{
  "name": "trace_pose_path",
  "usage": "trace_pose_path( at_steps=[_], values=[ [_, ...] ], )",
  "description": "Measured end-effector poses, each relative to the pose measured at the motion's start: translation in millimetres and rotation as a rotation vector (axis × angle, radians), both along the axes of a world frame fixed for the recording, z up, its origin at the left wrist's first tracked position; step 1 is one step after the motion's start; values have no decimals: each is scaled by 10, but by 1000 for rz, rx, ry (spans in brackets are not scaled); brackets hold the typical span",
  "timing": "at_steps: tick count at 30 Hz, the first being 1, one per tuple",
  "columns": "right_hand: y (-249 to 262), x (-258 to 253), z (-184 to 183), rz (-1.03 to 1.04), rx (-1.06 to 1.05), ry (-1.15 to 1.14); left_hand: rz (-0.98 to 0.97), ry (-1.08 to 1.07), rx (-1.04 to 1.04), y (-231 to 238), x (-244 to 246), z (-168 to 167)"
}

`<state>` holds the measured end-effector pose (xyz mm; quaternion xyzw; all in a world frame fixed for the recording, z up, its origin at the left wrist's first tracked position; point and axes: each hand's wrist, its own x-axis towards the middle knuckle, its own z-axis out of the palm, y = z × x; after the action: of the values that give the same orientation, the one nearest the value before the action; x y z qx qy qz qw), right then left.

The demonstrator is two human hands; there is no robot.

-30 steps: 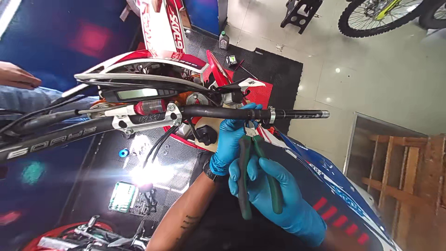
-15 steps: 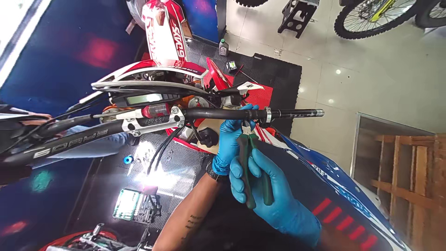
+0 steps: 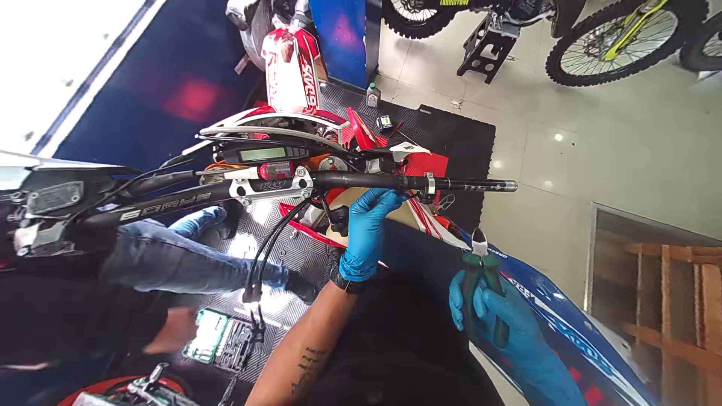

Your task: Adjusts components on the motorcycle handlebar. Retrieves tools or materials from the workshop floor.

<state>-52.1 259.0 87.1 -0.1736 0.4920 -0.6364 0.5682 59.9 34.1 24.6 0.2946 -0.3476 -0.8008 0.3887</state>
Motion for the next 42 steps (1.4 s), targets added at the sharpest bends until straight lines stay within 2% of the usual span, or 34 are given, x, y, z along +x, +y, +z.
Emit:
trace_pose_path(
  at_steps=[5, 10, 17, 21, 25, 28, 29, 31, 33, 34, 36, 40, 42],
  values=[
    [70, 13, 94, 107, 75, 72, -22, 27, 139, -26, 33, 39],
    [272, 6, -265, 203, -12, 90, -195, 246, 255, -134, 21, -76],
    [427, -33, -231, 233, 30, 103, -75, 322, 302, -97, -53, -70],
    [560, -57, -350, 191, 18, 86, -20, 253, 314, -83, -59, -20],
    [720, -88, -483, 148, 8, 72, 91, 100, 291, -94, 33, -124],
    [878, -162, -623, 128, -37, 93, -3, -196, 53, -52, 354, -287],
    [937, -176, -661, 116, -45, 119, -115, -347, -87, -23, 531, -338],
    [1058, -246, -756, 129, -53, 176, -462, -660, -375, 6, 929, -394],
    [1144, -264, -744, 121, -2, 222, -793, -877, -528, 100, 1305, -463],
    [1180, -291, -746, 130, 10, 237, -883, -937, -543, 175, 1454, -541],
    [1202, -337, -757, 158, 34, 272, -941, -1031, -508, 313, 1654, -736],
    [1122, -352, -777, 201, 71, 308, -903, -1101, -358, 551, 1833, -1330],
    [1002, -301, -665, 231, 111, 331, -893, -1150, -330, 602, 1923, -1455]
  ],
)
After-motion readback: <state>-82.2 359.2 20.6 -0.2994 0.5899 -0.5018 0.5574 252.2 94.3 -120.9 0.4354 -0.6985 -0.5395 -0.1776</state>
